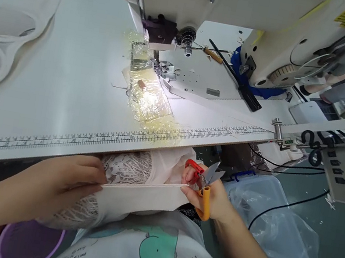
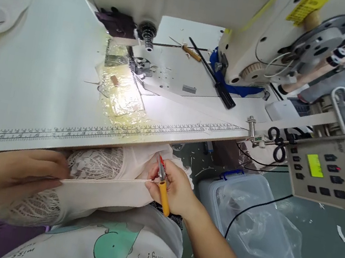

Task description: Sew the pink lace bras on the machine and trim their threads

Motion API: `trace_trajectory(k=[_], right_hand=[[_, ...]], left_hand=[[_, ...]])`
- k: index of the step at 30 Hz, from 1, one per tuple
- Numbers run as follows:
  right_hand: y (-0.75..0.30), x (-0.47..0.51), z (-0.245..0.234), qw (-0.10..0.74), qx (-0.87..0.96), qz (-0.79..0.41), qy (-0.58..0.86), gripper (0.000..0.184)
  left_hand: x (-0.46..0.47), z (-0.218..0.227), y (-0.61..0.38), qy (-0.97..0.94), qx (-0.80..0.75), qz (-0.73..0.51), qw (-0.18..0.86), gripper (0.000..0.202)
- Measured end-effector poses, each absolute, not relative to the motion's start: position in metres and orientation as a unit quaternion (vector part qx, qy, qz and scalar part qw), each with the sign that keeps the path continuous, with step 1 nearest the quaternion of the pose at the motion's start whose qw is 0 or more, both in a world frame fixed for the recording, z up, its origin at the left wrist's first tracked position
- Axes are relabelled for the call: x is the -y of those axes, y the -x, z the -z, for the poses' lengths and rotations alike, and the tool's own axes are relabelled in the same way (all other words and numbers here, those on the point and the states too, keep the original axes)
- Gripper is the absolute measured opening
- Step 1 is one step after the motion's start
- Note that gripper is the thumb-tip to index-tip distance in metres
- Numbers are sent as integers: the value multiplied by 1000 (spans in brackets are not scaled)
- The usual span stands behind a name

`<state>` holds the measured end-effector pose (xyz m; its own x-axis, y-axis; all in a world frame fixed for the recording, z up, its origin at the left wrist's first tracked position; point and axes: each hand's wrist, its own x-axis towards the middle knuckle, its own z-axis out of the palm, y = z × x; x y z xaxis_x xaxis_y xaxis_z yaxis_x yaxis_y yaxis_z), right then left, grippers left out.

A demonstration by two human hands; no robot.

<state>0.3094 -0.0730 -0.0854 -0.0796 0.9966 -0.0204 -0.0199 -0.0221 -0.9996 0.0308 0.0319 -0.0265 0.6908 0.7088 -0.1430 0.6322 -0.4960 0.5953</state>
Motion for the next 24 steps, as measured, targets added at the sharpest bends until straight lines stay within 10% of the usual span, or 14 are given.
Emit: trace_trajectory(k=[13,24], right_hand=[[-301,69,75,459,534,-480,523,14],[-302,64,59,440,498,-497,558,27]], left_hand=[[-43,9,-28,-879,-350,103,306,31],[1,15,-128,-955,-250,-89,129,29]])
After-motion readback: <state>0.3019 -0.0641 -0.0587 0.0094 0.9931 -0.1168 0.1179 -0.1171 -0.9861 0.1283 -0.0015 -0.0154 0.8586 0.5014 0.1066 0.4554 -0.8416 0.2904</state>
